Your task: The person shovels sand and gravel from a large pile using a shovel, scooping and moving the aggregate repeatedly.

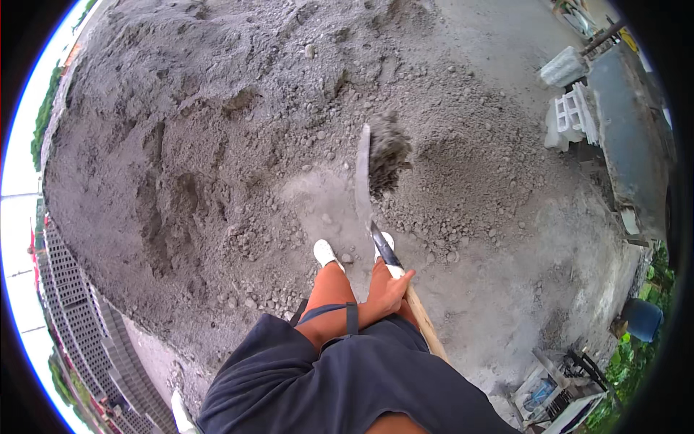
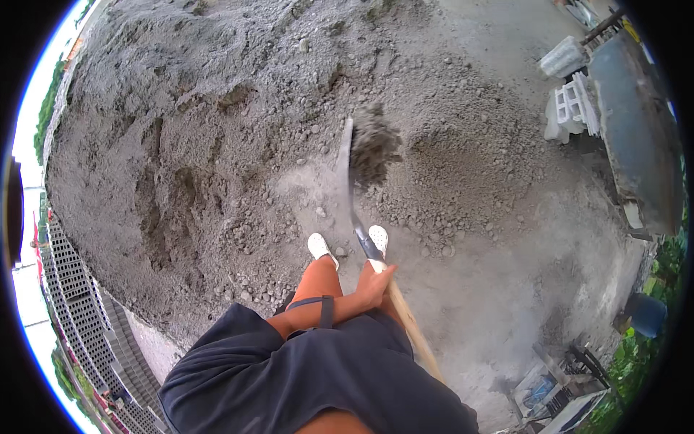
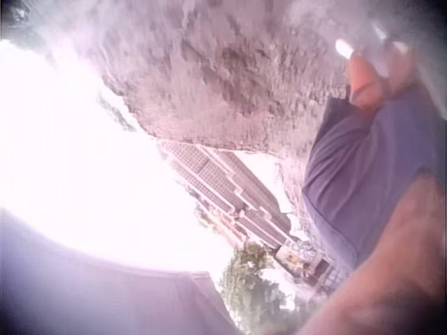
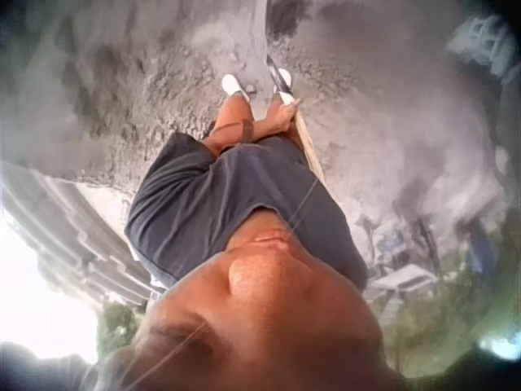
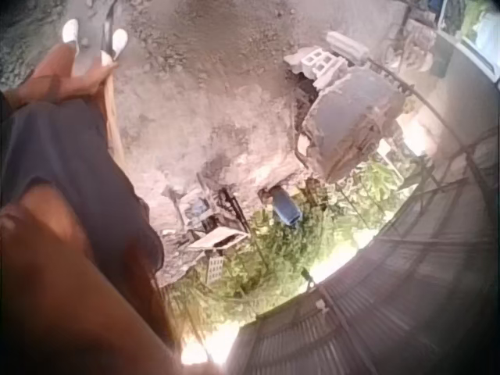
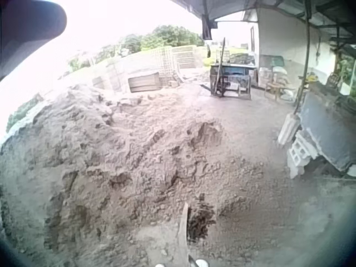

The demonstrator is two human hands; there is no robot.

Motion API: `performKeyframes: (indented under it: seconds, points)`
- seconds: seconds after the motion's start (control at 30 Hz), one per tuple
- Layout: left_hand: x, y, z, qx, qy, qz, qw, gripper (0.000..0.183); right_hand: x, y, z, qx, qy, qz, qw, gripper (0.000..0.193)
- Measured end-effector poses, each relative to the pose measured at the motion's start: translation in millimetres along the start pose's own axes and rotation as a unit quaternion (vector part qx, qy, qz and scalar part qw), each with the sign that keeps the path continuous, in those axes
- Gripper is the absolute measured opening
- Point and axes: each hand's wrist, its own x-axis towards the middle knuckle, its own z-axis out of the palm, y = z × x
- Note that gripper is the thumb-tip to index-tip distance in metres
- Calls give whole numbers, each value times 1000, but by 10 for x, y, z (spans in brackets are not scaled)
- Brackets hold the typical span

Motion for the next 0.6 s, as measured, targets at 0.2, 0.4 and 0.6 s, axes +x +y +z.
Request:
performKeyframes:
  seconds: [0.2,0.4,0.6]
  points:
    - [0,740,-200,-137,-61,-217,965,81,-448,58,464,74,-88,-85,990,33]
    - [302,837,-873,-348,-103,-126,923,58,-599,-271,1257,94,-211,-190,954,33]
    - [425,714,-2289,-464,-7,-89,881,68,-919,-698,1835,78,-316,-291,900,33]
